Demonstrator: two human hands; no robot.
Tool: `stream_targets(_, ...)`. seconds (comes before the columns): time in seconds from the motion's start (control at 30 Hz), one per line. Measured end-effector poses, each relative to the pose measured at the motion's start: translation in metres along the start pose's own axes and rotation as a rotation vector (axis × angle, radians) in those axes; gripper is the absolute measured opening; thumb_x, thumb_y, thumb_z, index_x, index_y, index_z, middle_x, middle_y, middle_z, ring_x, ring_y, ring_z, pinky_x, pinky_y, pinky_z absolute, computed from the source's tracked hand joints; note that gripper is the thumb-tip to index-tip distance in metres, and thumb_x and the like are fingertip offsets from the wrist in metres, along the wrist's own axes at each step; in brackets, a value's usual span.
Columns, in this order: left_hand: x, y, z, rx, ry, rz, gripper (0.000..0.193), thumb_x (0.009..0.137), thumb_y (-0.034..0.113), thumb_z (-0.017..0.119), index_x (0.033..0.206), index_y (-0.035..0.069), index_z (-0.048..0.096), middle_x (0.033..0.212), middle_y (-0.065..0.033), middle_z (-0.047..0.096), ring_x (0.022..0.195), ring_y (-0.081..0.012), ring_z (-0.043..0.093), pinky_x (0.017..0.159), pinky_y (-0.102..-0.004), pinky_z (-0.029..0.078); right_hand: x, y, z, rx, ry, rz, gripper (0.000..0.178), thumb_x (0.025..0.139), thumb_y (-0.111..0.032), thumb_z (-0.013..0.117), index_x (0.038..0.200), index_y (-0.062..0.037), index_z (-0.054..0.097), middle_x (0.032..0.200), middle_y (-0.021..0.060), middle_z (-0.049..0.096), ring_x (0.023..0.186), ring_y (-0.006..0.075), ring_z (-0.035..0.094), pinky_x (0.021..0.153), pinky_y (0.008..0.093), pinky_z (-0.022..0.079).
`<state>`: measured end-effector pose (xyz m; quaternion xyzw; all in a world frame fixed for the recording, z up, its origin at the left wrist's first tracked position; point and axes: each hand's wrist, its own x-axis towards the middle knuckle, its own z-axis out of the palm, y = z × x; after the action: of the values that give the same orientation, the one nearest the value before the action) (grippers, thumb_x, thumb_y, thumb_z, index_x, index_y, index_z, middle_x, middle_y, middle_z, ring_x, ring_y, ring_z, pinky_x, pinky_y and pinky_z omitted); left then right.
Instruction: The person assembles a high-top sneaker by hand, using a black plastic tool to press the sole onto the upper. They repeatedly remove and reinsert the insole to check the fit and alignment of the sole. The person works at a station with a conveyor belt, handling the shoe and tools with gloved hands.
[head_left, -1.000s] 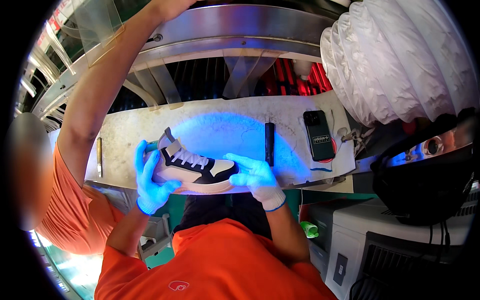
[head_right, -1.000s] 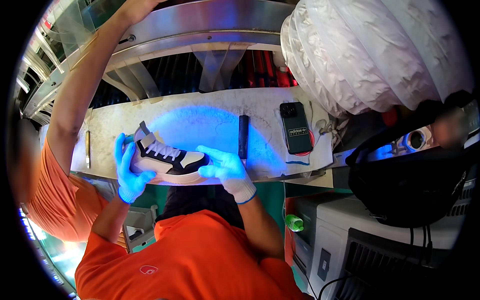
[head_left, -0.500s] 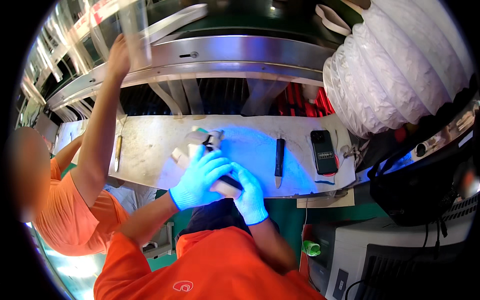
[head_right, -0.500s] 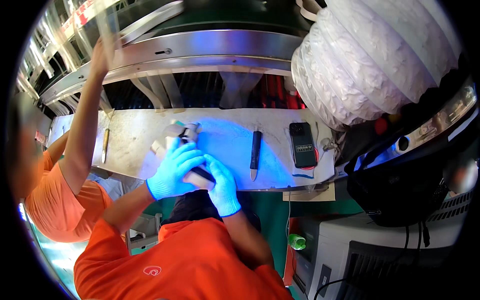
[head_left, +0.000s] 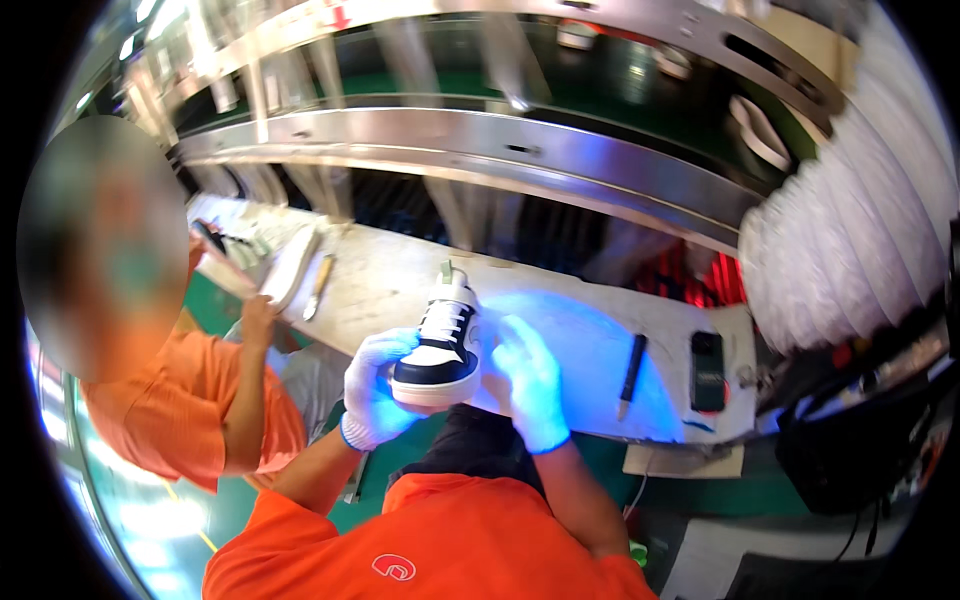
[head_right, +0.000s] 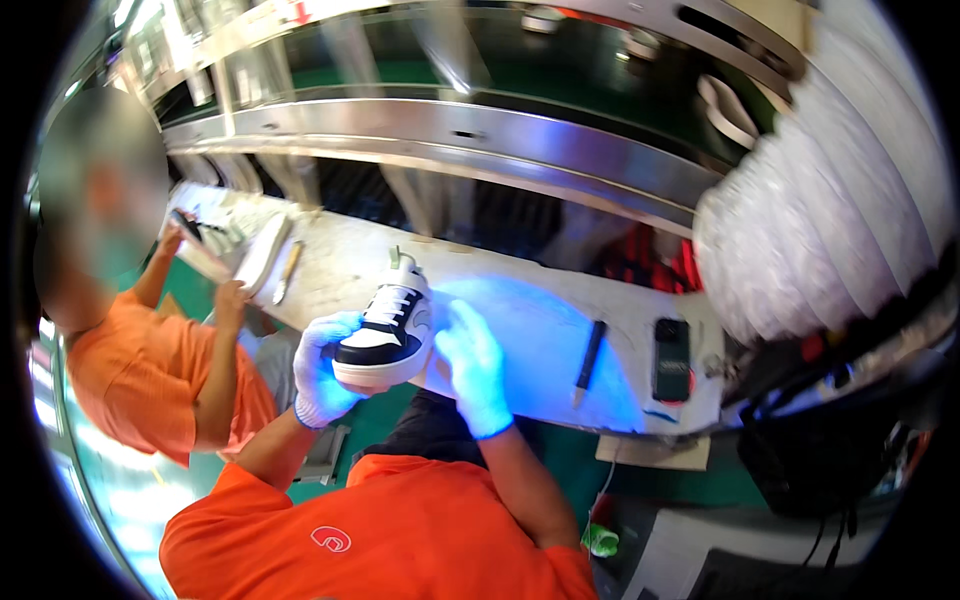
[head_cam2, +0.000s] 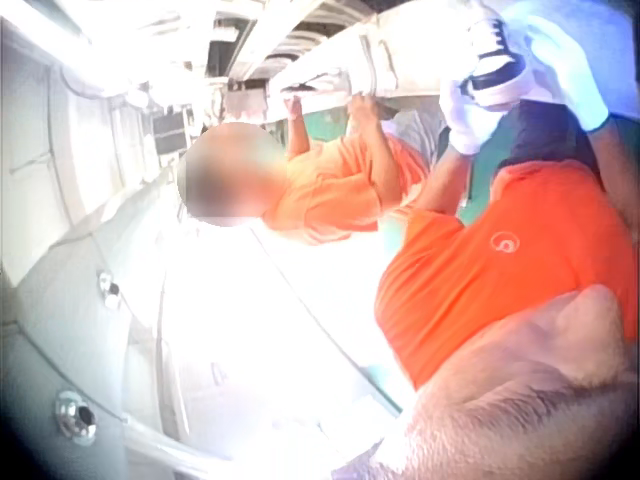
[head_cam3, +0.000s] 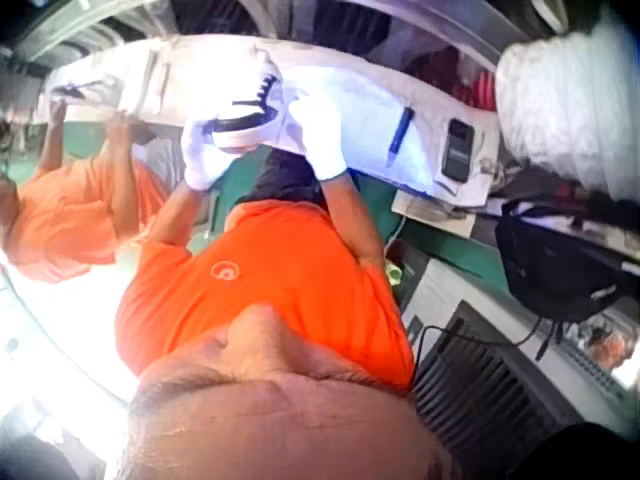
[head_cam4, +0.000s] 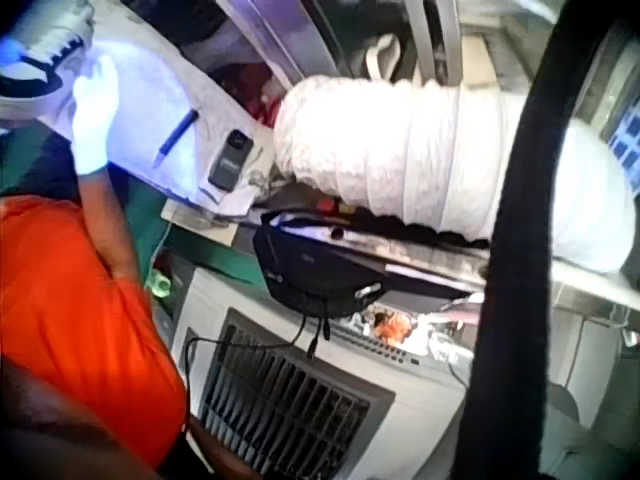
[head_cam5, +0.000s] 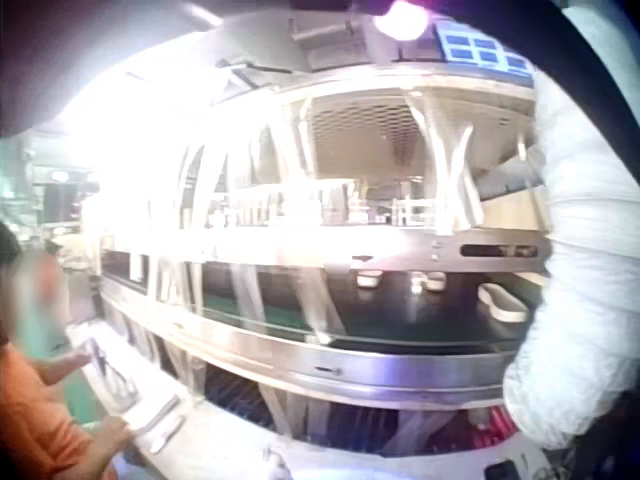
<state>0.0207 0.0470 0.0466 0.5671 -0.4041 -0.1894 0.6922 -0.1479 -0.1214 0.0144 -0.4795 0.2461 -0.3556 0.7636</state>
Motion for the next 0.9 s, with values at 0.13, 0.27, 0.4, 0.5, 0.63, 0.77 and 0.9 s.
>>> stream_targets(0.13, -0.009, 0.028, -0.075, 0.521, -0.053, 0.271, 0.080, 0.062, 0.006, 0.110, 0.130, 0.003, 0.069, 0.128, -0.0142, 0.073, 0.124, -0.0285, 0.073, 0.109, -0.0408, 0.059, 0.092, 0.051, 0.032, -0.007, -0.238, 0.154, 0.060, 0.108, -0.021, 0.074, 0.158, 0.0083, 0.056, 0.148, 0.0200, 0.067, 0.135, 0.0263, 0.066, 0.115, 0.0384, 0.053)
stream_targets(0.27, -0.022, 0.033, -0.099, 0.687, -0.005, 0.123, 0.075, 0.063, 0.005, 0.109, 0.128, 0.004, 0.071, 0.124, -0.0118, 0.075, 0.117, -0.0226, 0.075, 0.105, -0.0366, 0.060, 0.113, 0.028, 0.058, 0.017, -0.468, 0.426, 0.051, 0.107, -0.024, 0.078, 0.146, 0.0064, 0.066, 0.131, 0.0150, 0.075, 0.118, 0.0224, 0.072, 0.104, 0.0360, 0.057)
stream_targets(0.4, -0.021, -0.014, -0.106, 0.648, 0.055, 0.097, 0.071, 0.065, 0.010, 0.109, 0.126, 0.005, 0.072, 0.112, -0.0090, 0.079, 0.103, -0.0184, 0.078, 0.096, -0.0345, 0.063, 0.105, 0.004, 0.007, -0.232, -0.332, 0.265, 0.041, 0.102, -0.019, 0.082, 0.136, 0.0030, 0.072, 0.119, 0.0102, 0.077, 0.106, 0.0169, 0.072, 0.095, 0.0330, 0.059)
stream_targets(0.5, 0.000, -0.036, -0.083, 0.659, -0.048, 0.200, 0.063, 0.070, 0.012, 0.105, 0.123, 0.003, 0.074, 0.112, -0.0134, 0.079, 0.102, -0.0222, 0.079, 0.092, -0.0364, 0.063, 0.064, -0.037, -0.018, -0.336, -0.188, 0.145, 0.037, 0.102, -0.014, 0.081, 0.133, 0.0021, 0.072, 0.119, 0.0085, 0.077, 0.106, 0.0157, 0.072, 0.097, 0.0324, 0.059)
stream_targets(0.63, 0.048, -0.048, -0.020, 0.774, -0.292, 0.358, 0.056, 0.078, 0.018, 0.096, 0.128, 0.003, 0.073, 0.120, -0.0204, 0.077, 0.111, -0.0395, 0.078, 0.095, -0.0450, 0.063, 0.026, -0.063, -0.062, -0.282, -0.017, 0.035, 0.034, 0.104, -0.011, 0.078, 0.135, 0.0022, 0.071, 0.119, 0.0077, 0.076, 0.107, 0.0158, 0.072, 0.098, 0.0331, 0.059)
stream_targets(0.77, 0.064, -0.009, 0.030, 1.003, -0.703, 0.264, 0.101, 0.071, 0.042, 0.099, 0.155, 0.003, 0.059, 0.145, -0.0278, 0.068, 0.134, -0.0491, 0.066, 0.115, -0.0544, 0.053, 0.009, -0.029, -0.113, -0.226, 0.028, -0.004, 0.038, 0.105, -0.013, 0.077, 0.139, 0.0020, 0.067, 0.129, 0.0070, 0.072, 0.116, 0.0166, 0.068, 0.104, 0.0357, 0.056)
stream_targets(0.9, 0.063, 0.001, 0.073, 0.939, -0.721, 0.115, 0.129, 0.069, 0.051, 0.099, 0.172, 0.003, 0.037, 0.157, -0.0301, 0.060, 0.141, -0.0522, 0.061, 0.121, -0.0567, 0.049, 0.006, -0.039, -0.110, -0.366, 0.040, 0.004, 0.044, 0.104, -0.020, 0.081, 0.140, 0.0030, 0.069, 0.130, 0.0097, 0.075, 0.115, 0.0184, 0.070, 0.103, 0.0357, 0.056)
